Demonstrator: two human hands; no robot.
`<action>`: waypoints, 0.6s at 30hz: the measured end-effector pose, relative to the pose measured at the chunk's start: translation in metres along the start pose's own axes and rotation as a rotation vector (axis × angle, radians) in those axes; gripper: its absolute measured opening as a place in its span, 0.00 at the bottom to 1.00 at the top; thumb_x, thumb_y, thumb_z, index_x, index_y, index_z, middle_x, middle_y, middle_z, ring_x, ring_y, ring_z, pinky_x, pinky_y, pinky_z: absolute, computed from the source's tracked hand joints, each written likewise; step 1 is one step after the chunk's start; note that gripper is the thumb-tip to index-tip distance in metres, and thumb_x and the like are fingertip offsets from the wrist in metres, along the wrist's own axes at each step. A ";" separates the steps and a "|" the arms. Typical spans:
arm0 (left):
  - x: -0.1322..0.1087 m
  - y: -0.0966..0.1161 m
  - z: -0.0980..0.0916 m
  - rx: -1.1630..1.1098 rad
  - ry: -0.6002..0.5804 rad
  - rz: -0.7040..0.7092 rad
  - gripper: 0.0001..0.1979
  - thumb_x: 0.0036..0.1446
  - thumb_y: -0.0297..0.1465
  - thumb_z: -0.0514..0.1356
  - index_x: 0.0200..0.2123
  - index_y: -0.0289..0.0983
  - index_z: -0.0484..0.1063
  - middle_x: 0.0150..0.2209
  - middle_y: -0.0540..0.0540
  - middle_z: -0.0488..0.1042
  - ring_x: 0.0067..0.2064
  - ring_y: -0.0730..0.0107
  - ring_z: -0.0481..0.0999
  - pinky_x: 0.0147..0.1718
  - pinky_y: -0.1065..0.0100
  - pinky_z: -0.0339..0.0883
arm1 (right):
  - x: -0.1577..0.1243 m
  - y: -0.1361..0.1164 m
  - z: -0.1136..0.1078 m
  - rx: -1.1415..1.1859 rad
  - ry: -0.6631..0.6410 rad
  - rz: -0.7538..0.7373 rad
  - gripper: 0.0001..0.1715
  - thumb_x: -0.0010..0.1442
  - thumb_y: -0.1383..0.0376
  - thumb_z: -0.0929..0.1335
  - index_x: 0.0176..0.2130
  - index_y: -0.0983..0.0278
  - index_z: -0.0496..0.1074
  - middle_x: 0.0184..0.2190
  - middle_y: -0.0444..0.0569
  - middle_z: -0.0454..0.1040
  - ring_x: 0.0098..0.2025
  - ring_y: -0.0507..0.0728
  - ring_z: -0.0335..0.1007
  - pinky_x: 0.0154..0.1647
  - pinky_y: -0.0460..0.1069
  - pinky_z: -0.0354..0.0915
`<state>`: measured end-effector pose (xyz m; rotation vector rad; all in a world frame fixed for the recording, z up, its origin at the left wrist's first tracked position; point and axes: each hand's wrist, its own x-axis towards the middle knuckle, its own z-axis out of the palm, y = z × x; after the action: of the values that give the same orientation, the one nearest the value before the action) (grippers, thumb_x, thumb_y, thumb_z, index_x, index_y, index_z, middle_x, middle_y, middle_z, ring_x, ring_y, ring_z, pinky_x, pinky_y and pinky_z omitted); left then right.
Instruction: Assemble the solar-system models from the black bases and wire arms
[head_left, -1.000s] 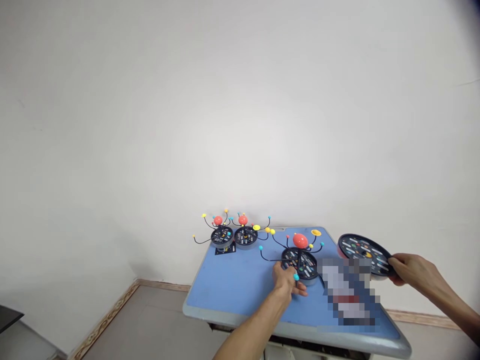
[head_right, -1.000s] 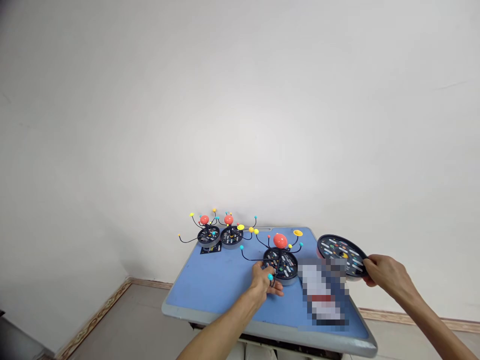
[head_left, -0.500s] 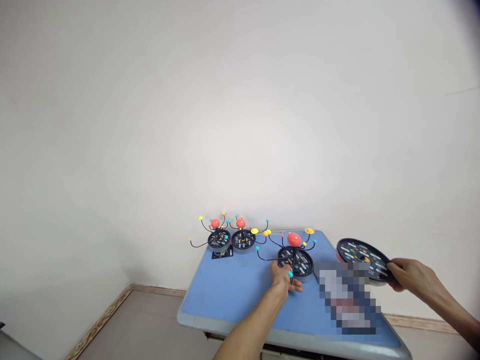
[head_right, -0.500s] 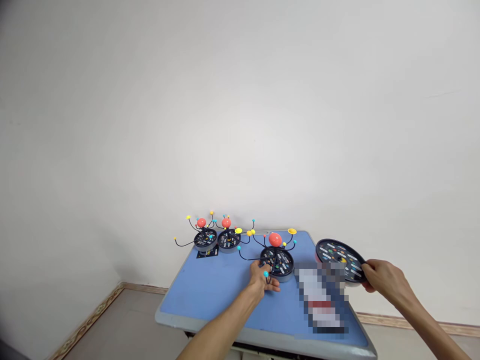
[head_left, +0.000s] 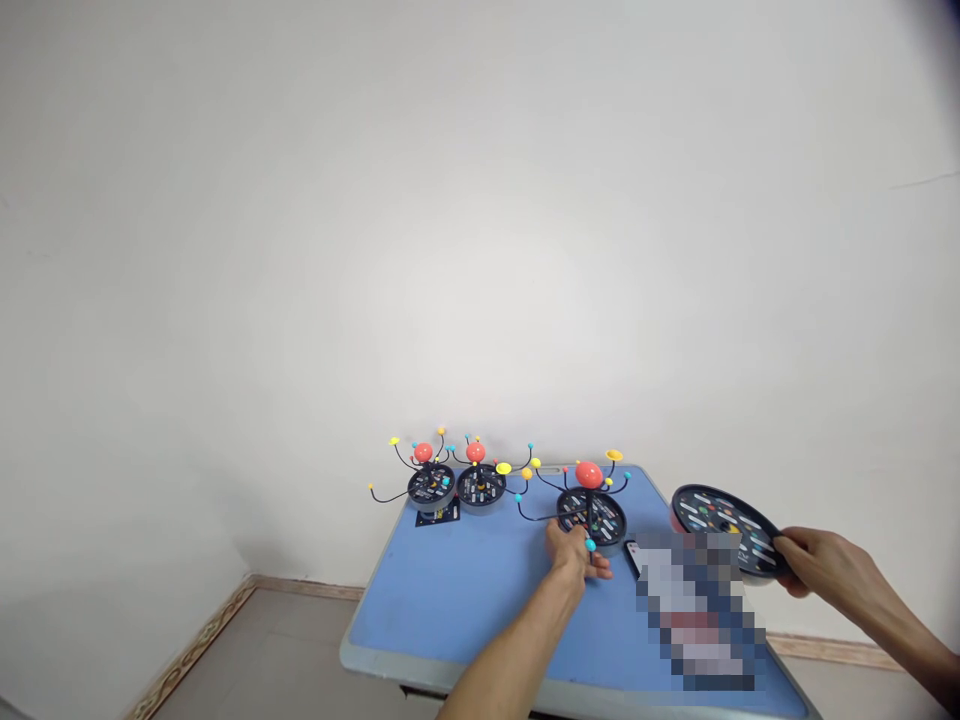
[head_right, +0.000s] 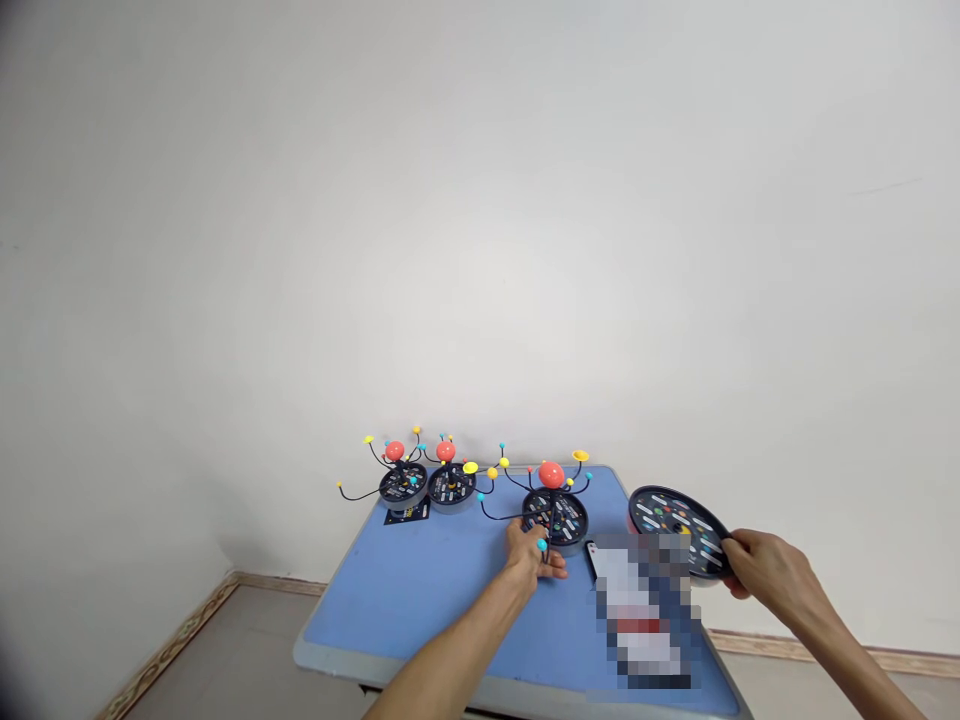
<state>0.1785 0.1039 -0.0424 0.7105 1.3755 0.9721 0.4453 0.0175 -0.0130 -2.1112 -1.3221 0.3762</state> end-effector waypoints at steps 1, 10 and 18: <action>0.001 0.001 0.002 0.002 -0.001 -0.002 0.20 0.58 0.23 0.52 0.54 0.31 0.62 0.15 0.50 0.69 0.15 0.66 0.74 0.18 0.67 0.74 | 0.000 0.000 0.000 0.001 -0.003 0.001 0.26 0.54 0.69 0.60 0.09 0.59 0.66 0.11 0.48 0.73 0.22 0.64 0.72 0.29 0.55 0.60; 0.005 -0.003 0.020 -0.020 0.025 -0.017 0.17 0.58 0.25 0.58 0.51 0.33 0.64 0.17 0.50 0.71 0.15 0.67 0.73 0.16 0.66 0.74 | -0.005 -0.006 -0.005 -0.020 -0.033 0.035 0.26 0.55 0.67 0.58 0.09 0.58 0.65 0.12 0.48 0.74 0.23 0.64 0.71 0.30 0.53 0.60; 0.010 -0.002 0.035 -0.013 0.058 -0.018 0.15 0.58 0.25 0.57 0.49 0.31 0.65 0.18 0.47 0.72 0.13 0.64 0.72 0.13 0.66 0.71 | -0.013 -0.020 -0.013 -0.025 -0.060 0.044 0.25 0.53 0.64 0.56 0.09 0.57 0.64 0.12 0.48 0.74 0.22 0.61 0.71 0.29 0.52 0.60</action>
<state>0.2122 0.1161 -0.0451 0.6638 1.4222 0.9935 0.4320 0.0083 0.0085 -2.1676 -1.3222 0.4464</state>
